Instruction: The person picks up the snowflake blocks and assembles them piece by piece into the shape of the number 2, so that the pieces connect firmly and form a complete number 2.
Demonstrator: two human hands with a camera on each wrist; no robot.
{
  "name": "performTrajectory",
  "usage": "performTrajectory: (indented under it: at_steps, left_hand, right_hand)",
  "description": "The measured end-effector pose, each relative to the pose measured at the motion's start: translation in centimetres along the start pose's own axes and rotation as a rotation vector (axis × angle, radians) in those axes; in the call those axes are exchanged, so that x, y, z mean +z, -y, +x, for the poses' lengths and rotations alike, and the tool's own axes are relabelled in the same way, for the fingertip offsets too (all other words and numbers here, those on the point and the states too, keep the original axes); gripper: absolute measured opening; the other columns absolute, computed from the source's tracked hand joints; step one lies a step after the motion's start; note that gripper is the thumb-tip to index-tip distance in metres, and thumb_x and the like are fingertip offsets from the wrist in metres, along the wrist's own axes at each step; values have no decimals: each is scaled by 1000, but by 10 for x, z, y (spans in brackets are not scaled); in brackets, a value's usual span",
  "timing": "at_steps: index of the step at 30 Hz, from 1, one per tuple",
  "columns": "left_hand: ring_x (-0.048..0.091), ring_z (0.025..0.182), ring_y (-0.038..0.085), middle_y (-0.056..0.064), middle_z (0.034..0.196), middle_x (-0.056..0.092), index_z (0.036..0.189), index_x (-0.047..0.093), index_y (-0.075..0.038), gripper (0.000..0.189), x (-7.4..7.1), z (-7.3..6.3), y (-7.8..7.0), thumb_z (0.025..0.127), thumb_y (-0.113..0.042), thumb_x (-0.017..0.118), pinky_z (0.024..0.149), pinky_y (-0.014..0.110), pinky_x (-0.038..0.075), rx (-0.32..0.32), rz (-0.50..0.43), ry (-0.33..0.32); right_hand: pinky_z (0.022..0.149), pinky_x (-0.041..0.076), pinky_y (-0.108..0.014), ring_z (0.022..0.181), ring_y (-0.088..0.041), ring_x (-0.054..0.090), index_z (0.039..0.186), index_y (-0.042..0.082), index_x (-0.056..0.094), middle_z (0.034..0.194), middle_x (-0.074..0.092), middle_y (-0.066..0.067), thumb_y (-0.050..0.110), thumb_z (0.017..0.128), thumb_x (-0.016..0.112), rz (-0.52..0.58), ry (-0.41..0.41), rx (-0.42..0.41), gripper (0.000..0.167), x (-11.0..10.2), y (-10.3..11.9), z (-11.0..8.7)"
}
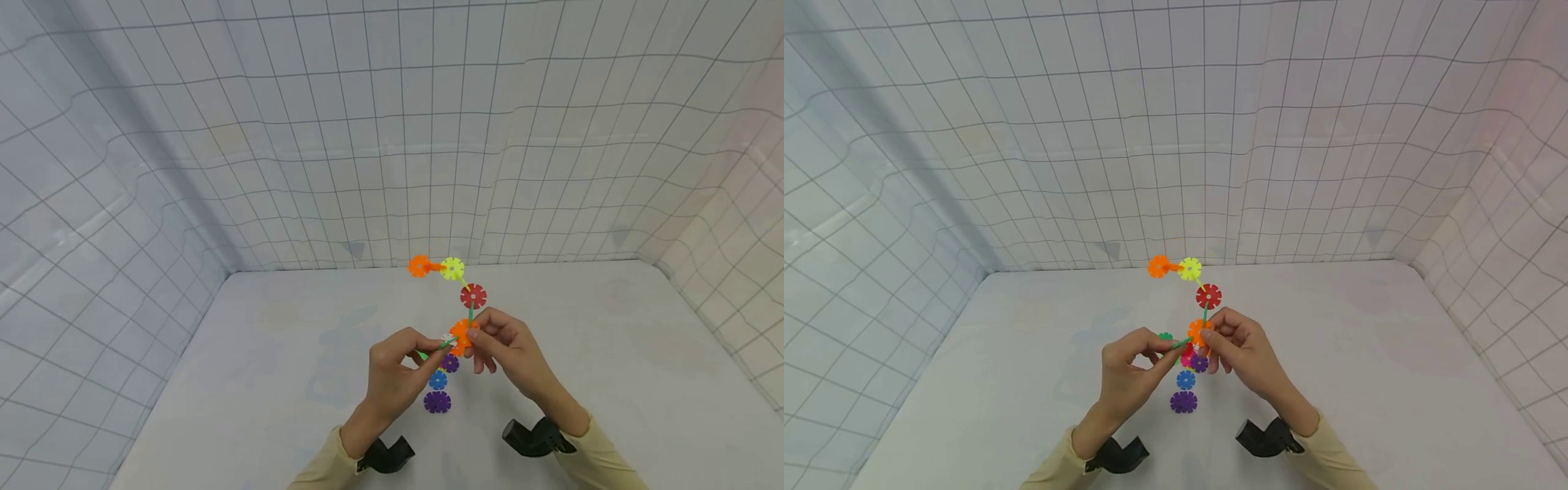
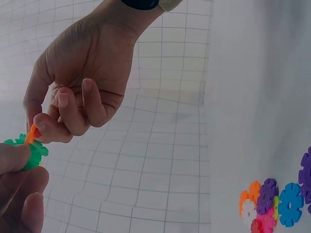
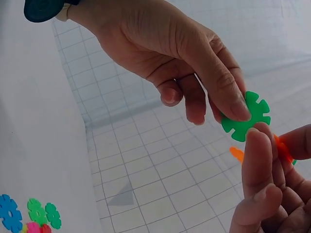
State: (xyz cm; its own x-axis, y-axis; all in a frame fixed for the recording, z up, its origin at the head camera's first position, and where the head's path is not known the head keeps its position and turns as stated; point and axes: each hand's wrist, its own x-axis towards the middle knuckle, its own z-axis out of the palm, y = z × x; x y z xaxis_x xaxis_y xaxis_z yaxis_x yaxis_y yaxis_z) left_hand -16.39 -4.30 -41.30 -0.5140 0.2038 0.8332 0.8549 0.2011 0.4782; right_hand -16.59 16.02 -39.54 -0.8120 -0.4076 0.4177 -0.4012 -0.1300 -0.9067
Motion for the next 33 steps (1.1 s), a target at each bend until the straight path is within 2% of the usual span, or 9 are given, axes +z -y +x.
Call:
performTrajectory:
  at_steps: [7, 13, 18, 20, 22, 26, 29, 33]
  left_hand:
    - [61, 64, 9, 3, 77, 66, 84, 67, -6, 24, -1, 0, -1, 69, 9, 79, 56, 15, 49, 50, 5, 21]
    - [58, 62, 9, 3, 75, 65, 86, 68, -6, 8, -1, -1, -1, 81, -3, 74, 57, 13, 48, 72, 15, 27]
    - [58, 62, 9, 3, 76, 65, 87, 68, -6, 5, -1, -2, 0, 85, -8, 72, 57, 13, 48, 79, 2, 18]
    - [59, 63, 9, 3, 76, 66, 87, 68, -6, 8, 0, -2, 0, 82, -4, 74, 57, 13, 48, 77, -4, 17]
    - [58, 62, 8, 3, 76, 66, 86, 68, -6, 13, 0, -2, -1, 79, 1, 75, 56, 13, 47, 70, -2, 19]
    - [58, 61, 8, 3, 76, 66, 85, 68, -5, 20, 2, -3, -2, 73, 8, 77, 55, 12, 47, 52, 9, 17]
    - [58, 61, 8, 3, 76, 66, 85, 68, -5, 20, 2, -2, -3, 73, 7, 77, 56, 12, 47, 63, 8, 17]
    - [58, 61, 8, 3, 77, 66, 89, 69, -5, 12, 2, -1, -4, 79, 0, 75, 57, 12, 47, 111, 0, 23]
  right_hand:
    - [40, 40, -33, 49, -21, 53, 92, 0, 53, 75, 62, -13, -2, 96, 48, -18, 35, 18, 7, -4, -1, 0]
    - [40, 41, -31, 48, -21, 53, 94, 0, 51, 78, 63, -9, -4, 96, 47, -9, 59, 7, 6, -4, 2, 0]
    - [40, 41, -30, 49, -20, 53, 94, -1, 52, 76, 62, -10, -4, 96, 47, -29, -1, -7, 6, -4, 2, -1]
    - [40, 41, -30, 50, -20, 54, 93, -2, 51, 75, 62, -10, -4, 96, 47, -21, -38, -15, 6, -4, 2, -1]
    - [39, 40, -29, 50, -20, 54, 93, -4, 51, 73, 61, -10, -4, 97, 47, 2, -66, -10, 5, -2, 2, -1]
    - [39, 39, -30, 50, -22, 54, 91, -4, 49, 72, 61, -9, -2, 97, 48, 28, -67, 5, 7, 2, 0, -2]
    - [39, 39, -31, 50, -22, 53, 91, -2, 48, 71, 59, -8, 1, 99, 44, 85, -30, 18, 10, 2, 0, -2]
    - [43, 41, -25, 50, -21, 50, 101, 1, 49, 70, 51, -8, 2, 102, 33, 242, 72, 10, 17, -1, -1, -2]
